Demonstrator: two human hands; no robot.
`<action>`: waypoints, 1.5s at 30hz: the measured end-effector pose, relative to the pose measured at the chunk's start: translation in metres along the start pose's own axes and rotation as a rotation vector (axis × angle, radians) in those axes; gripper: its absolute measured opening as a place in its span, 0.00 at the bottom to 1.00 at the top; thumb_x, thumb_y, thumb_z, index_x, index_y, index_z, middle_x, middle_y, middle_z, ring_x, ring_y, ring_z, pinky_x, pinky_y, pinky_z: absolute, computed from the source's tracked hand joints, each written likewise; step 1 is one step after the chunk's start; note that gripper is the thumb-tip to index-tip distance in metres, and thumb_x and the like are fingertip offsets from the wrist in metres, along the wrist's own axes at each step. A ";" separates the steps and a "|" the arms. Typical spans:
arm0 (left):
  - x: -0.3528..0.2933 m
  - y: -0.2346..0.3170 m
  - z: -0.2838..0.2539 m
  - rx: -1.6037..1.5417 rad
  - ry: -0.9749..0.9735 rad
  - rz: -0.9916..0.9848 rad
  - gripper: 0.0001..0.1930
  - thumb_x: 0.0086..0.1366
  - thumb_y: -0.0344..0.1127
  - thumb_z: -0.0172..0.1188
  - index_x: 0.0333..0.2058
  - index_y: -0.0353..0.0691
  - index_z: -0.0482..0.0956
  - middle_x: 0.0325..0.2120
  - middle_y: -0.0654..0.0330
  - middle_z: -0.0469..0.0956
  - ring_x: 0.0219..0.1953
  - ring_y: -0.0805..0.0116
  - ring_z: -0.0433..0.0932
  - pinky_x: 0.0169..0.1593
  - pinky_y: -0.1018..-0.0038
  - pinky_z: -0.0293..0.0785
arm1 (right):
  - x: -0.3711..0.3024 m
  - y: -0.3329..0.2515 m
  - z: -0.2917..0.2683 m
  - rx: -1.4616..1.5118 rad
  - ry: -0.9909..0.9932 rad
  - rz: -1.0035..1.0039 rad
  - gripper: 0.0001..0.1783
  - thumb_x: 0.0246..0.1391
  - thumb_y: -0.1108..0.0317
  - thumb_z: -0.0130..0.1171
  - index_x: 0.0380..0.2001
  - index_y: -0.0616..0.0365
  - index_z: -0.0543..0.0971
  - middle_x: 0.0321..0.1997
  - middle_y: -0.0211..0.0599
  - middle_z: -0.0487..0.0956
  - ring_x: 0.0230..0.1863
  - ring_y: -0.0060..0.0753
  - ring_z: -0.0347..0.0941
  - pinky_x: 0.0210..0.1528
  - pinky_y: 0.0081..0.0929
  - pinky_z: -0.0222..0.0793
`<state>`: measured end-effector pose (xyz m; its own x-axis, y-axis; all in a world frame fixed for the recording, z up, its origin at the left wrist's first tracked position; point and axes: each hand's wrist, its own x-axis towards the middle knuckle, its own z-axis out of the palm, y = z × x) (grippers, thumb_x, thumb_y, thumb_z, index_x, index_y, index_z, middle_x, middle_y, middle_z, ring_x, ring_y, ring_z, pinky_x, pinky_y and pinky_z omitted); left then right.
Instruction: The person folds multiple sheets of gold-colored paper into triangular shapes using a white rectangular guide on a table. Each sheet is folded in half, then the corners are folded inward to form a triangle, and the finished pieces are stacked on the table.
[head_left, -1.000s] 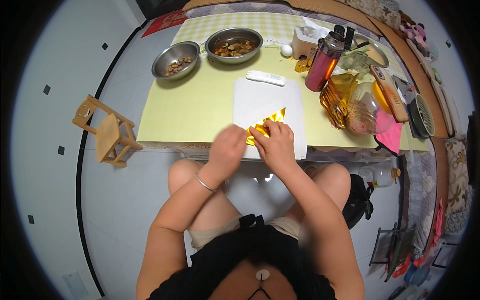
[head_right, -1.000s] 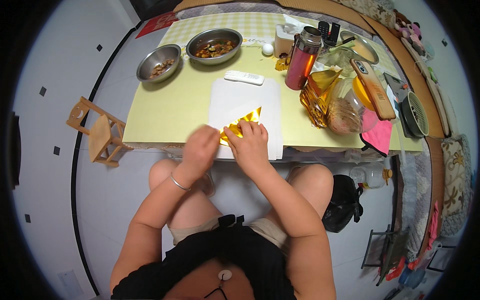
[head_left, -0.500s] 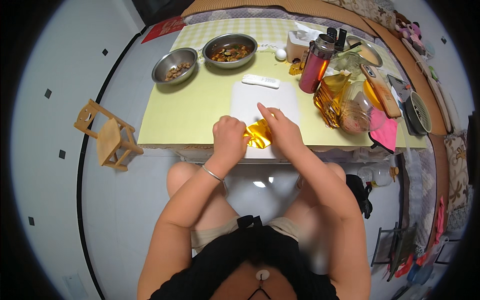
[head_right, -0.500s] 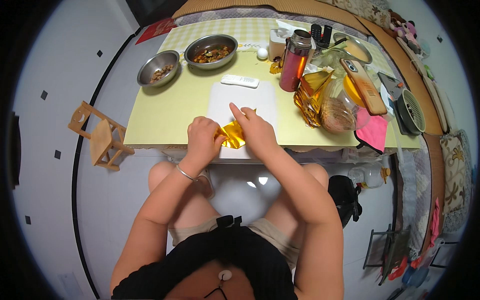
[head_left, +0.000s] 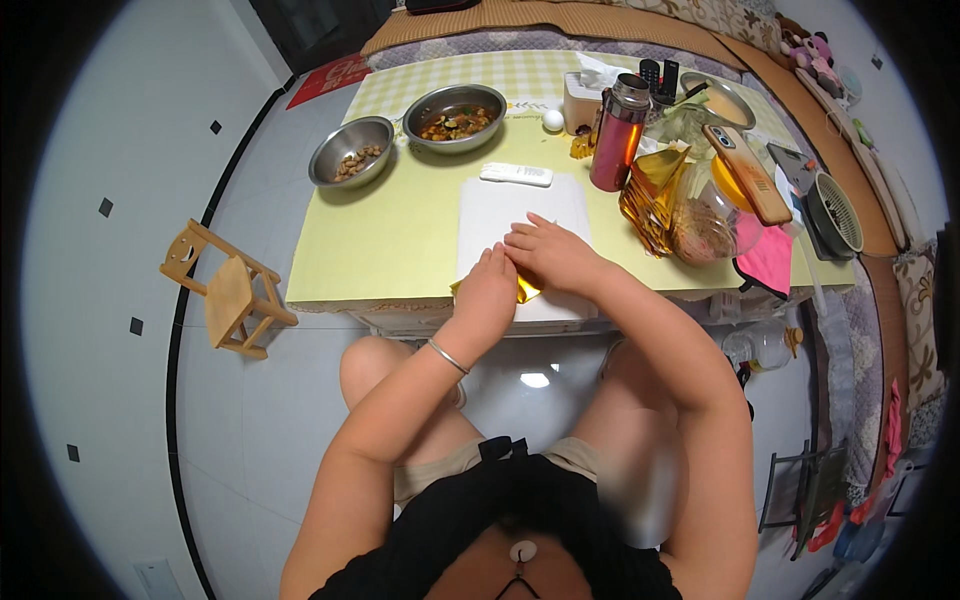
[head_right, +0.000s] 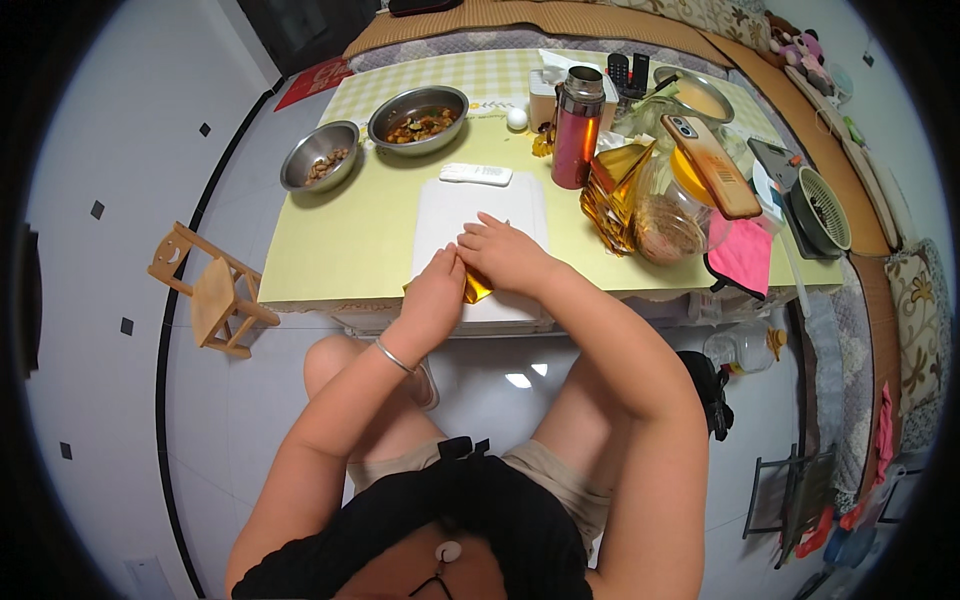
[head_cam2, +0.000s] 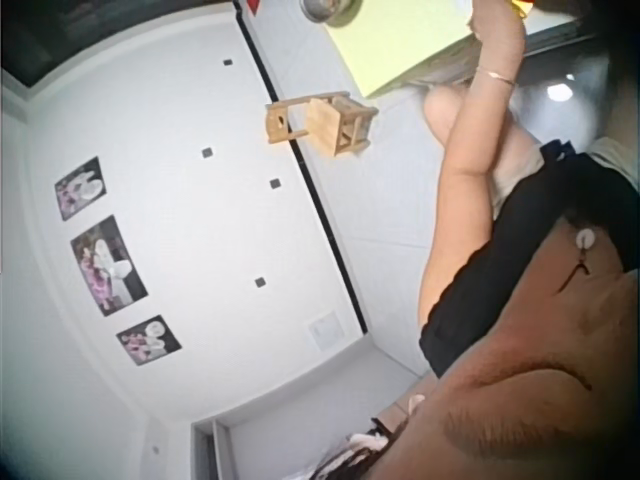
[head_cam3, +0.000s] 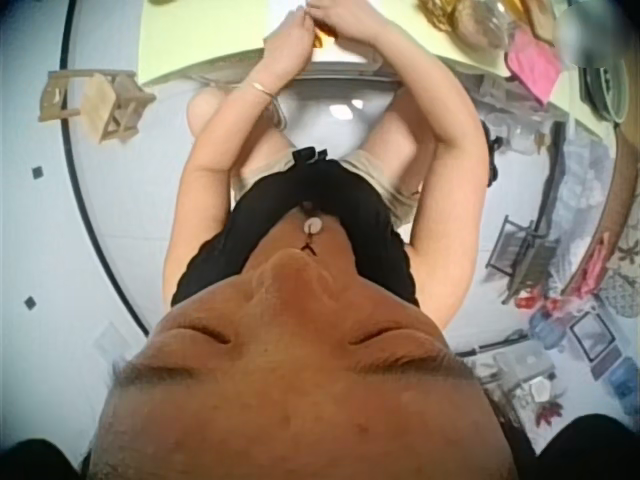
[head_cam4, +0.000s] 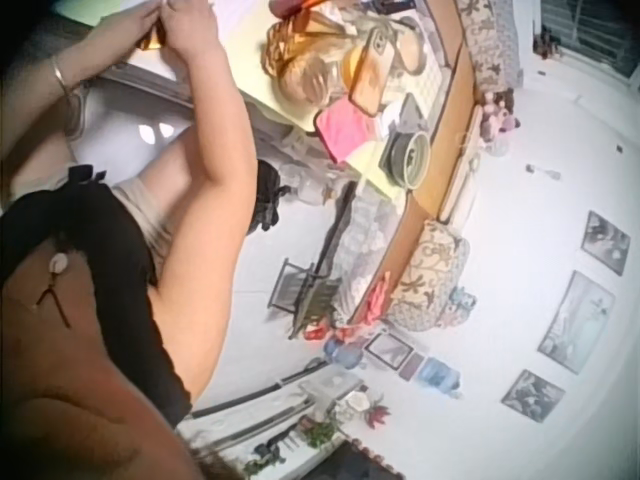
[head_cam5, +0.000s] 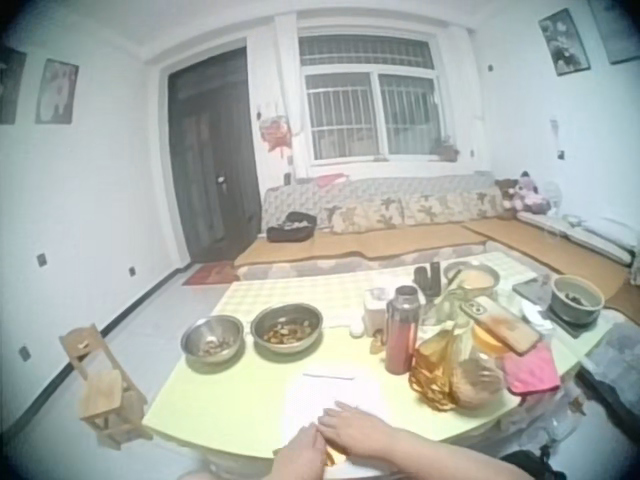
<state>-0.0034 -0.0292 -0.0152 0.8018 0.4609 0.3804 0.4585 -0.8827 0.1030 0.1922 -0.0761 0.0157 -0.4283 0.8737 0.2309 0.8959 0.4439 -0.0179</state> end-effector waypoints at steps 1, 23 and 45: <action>-0.002 0.005 -0.002 0.020 -0.170 -0.011 0.27 0.64 0.30 0.54 0.60 0.18 0.68 0.64 0.32 0.66 0.69 0.38 0.63 0.68 0.54 0.65 | -0.012 -0.003 0.010 0.065 0.021 0.055 0.26 0.62 0.63 0.56 0.62 0.56 0.73 0.60 0.40 0.76 0.68 0.43 0.67 0.78 0.47 0.49; 0.009 -0.018 -0.007 -0.107 -0.122 0.020 0.31 0.73 0.46 0.51 0.68 0.35 0.64 0.71 0.45 0.60 0.73 0.44 0.57 0.73 0.48 0.52 | -0.032 -0.051 0.026 0.040 0.120 0.754 0.46 0.61 0.40 0.55 0.72 0.60 0.62 0.79 0.50 0.55 0.80 0.49 0.47 0.76 0.65 0.36; -0.010 -0.061 -0.015 -0.489 0.251 -0.067 0.11 0.57 0.24 0.63 0.40 0.36 0.84 0.39 0.54 0.82 0.44 0.55 0.80 0.50 0.64 0.76 | -0.056 -0.042 0.005 0.174 0.469 0.481 0.12 0.47 0.71 0.64 0.38 0.56 0.81 0.44 0.35 0.81 0.50 0.44 0.75 0.56 0.43 0.67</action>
<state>-0.0452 0.0184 -0.0121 0.6336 0.5342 0.5596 0.2260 -0.8196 0.5264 0.1781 -0.1431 -0.0018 0.1434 0.8204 0.5536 0.9246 0.0884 -0.3704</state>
